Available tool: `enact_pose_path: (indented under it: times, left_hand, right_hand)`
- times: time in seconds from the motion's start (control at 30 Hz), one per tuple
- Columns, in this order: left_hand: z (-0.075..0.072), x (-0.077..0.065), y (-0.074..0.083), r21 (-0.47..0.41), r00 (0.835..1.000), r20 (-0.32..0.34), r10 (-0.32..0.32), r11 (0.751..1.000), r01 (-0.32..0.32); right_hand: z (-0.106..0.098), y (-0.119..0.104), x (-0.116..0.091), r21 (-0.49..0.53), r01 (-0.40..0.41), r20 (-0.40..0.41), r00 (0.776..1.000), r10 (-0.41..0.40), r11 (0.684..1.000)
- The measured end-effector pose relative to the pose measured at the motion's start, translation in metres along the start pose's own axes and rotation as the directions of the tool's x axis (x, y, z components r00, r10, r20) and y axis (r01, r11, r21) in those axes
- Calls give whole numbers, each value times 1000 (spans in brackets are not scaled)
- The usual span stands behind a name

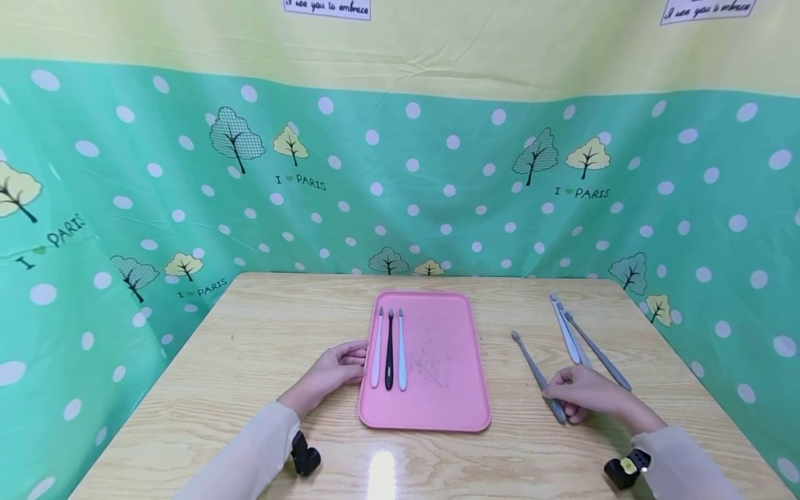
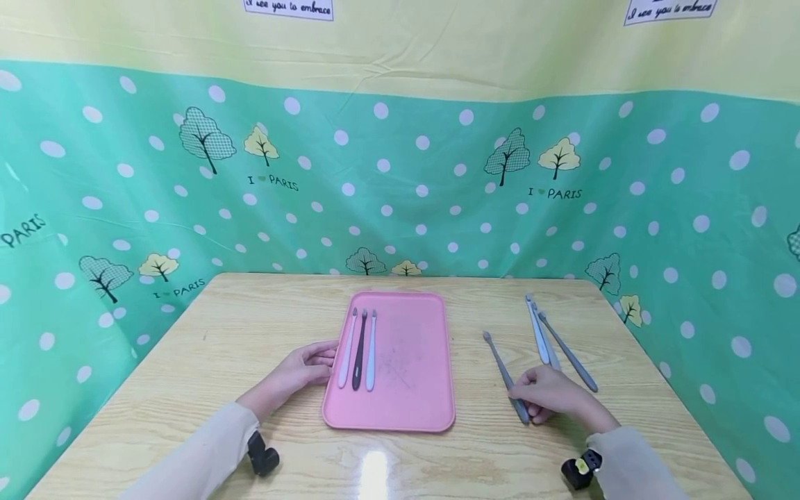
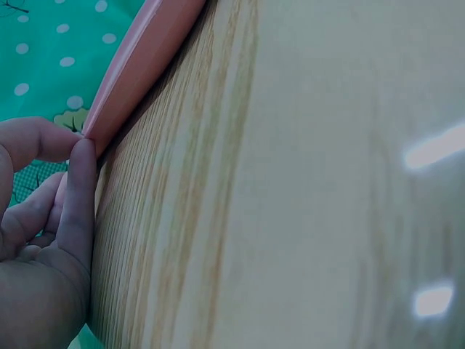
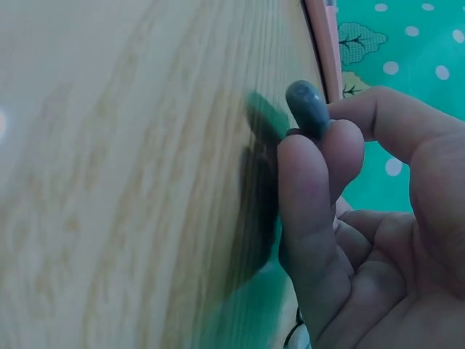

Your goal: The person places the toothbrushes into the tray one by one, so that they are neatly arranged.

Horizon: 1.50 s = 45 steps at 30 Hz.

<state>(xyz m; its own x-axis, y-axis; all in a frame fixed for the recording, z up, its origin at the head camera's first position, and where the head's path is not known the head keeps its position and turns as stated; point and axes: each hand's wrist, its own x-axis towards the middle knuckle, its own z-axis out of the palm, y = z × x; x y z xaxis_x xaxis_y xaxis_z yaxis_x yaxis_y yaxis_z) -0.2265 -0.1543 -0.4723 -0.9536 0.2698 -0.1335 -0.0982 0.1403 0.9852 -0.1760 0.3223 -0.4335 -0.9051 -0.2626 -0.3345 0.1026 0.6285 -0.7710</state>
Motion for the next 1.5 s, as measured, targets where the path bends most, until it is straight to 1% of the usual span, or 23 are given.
enact_pose_path:
  times: [0.2,0.4,0.6,0.77,0.87,1.03,1.1,1.17,1.27,1.37,1.5]
  left_hand:
    - [0,1,-1,-4,1000,2,-5,1000,5]
    - [0,1,-2,-6,1000,-1,-9,1000,9]
    - [0,0,0,-6,1000,2,-2,1000,2]
    - [-1,0,1,-9,1000,3,-2,1000,2]
    - [-1,0,0,-9,1000,4,-4,1000,4]
    - [0,0,0,-11,1000,4,-8,1000,8]
    - [1,0,1,-12,1000,6,-5,1000,5]
    - [1,0,1,-12,1000,3,-6,1000,6]
    - [2,-1,3,-20,1000,2,-5,1000,5]
    - [2,-1,4,-24,1000,3,-6,1000,6]
    - [2,-1,3,-23,1000,8,1,1000,-1]
  right_hand:
    - [2,-4,4,7,18,-10,1000,-18,1000]
    - [6,-10,7,-2,61,-19,998,-61,998]
    - [12,-18,9,-12,46,-66,997,-47,999]
    - [18,-24,15,-28,37,-98,994,-39,999]
    - [22,-28,19,-25,55,-96,994,-57,998]
    - [27,-35,26,41,133,-53,990,-130,990]
    - [29,-37,28,75,171,-38,985,-168,982]
    - [31,-39,31,107,192,-28,981,-190,976]
    - [36,-42,35,156,210,-16,978,-210,965]
    - [41,-45,39,205,203,-5,978,-207,957]
    - [48,-50,45,240,207,20,976,-218,948]
